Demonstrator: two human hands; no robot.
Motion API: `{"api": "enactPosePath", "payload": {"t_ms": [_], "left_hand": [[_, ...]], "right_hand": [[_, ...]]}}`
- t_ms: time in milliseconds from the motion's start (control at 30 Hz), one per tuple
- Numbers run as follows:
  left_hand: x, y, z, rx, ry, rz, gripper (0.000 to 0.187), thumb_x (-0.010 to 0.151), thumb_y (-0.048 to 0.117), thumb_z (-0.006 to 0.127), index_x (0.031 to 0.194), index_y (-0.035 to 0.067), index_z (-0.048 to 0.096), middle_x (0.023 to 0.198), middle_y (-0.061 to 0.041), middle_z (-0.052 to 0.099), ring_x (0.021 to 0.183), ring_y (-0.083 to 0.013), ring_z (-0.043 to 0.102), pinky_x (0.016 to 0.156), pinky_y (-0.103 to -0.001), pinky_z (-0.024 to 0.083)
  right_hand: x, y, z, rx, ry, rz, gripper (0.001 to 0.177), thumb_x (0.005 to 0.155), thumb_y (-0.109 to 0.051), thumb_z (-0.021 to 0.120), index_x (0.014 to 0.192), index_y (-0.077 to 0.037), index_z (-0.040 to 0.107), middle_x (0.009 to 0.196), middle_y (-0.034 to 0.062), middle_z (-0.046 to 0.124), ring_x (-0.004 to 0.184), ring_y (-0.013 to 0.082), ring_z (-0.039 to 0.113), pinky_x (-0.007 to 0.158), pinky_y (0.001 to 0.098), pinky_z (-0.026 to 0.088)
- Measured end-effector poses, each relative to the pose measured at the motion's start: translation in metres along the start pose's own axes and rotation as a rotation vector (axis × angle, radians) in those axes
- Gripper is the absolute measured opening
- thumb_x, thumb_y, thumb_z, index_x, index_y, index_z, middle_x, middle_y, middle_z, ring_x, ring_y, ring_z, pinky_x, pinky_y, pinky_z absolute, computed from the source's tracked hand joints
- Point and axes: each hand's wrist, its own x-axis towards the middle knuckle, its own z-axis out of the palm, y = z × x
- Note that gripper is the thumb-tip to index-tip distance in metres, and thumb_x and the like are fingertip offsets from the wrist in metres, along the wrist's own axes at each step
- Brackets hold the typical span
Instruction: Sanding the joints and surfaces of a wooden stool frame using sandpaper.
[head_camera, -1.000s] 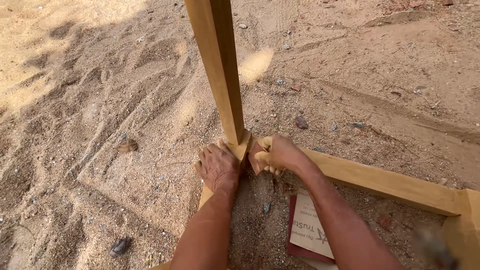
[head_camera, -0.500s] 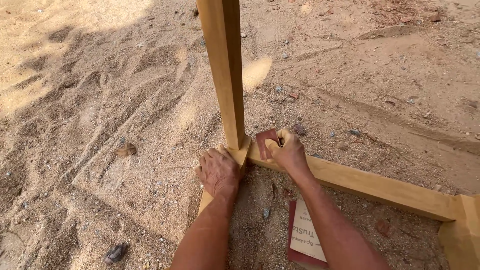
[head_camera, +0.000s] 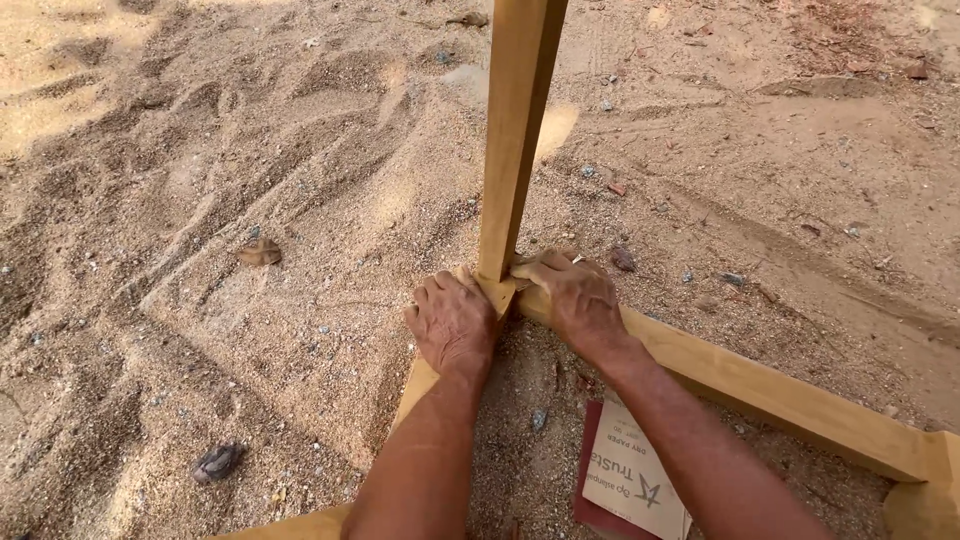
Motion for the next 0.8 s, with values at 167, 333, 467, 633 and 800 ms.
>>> {"api": "enactPosePath", "payload": {"t_ms": [167,333,467,633,800], "left_hand": [[-0.001,0.000,-0.003,-0.016,-0.024,0.010,0.052,0.110,0.046,0.021,0.106,0.013,0.060,0.095,-0.007,0.055,0.092,-0.0198,0.052,0.089,-0.040,0.041],[0.002,-0.004,-0.008,0.015,-0.029,0.015,0.050,0.109,0.045,0.023,0.108,0.013,0.060,0.095,-0.007,0.055,0.090,-0.0202,0.053,0.087,-0.040,0.042],[0.000,-0.004,0.000,-0.002,-0.005,0.030,0.050,0.110,0.045,0.024,0.110,0.010,0.060,0.096,-0.008,0.056,0.091,-0.0206,0.054,0.087,-0.041,0.043],[0.003,-0.004,0.003,-0.039,0.009,0.034,0.051,0.110,0.045,0.023,0.110,0.010,0.061,0.098,-0.009,0.057,0.093,-0.0207,0.053,0.090,-0.041,0.043],[0.003,-0.001,0.000,-0.033,-0.033,0.011,0.053,0.110,0.045,0.021,0.110,0.010,0.061,0.099,-0.009,0.057,0.097,-0.0212,0.054,0.092,-0.041,0.043]], "right_hand": [[0.010,-0.015,-0.019,-0.149,-0.046,-0.038,0.018,0.098,-0.017,0.063,0.109,-0.025,0.075,0.099,-0.0027,0.076,0.072,0.0029,0.065,0.072,0.0292,0.060],[0.046,-0.042,-0.112,-0.215,-1.129,0.284,0.028,0.104,-0.046,0.055,0.121,-0.038,0.075,0.100,-0.0022,0.081,0.069,0.0082,0.056,0.067,0.0319,0.055],[0.037,-0.021,-0.119,0.180,-0.677,0.654,0.035,0.097,-0.036,0.064,0.131,-0.031,0.066,0.098,-0.0013,0.076,0.058,0.0089,0.059,0.057,0.0296,0.057],[0.029,-0.022,-0.071,0.392,-0.313,0.872,0.031,0.096,-0.029,0.069,0.125,-0.017,0.069,0.090,0.0031,0.078,0.061,0.0085,0.066,0.062,0.0288,0.057],[-0.010,-0.008,0.027,-0.166,0.020,0.135,0.017,0.107,-0.013,0.060,0.105,-0.018,0.076,0.108,0.0035,0.080,0.082,0.0107,0.073,0.074,0.0310,0.062]]}}
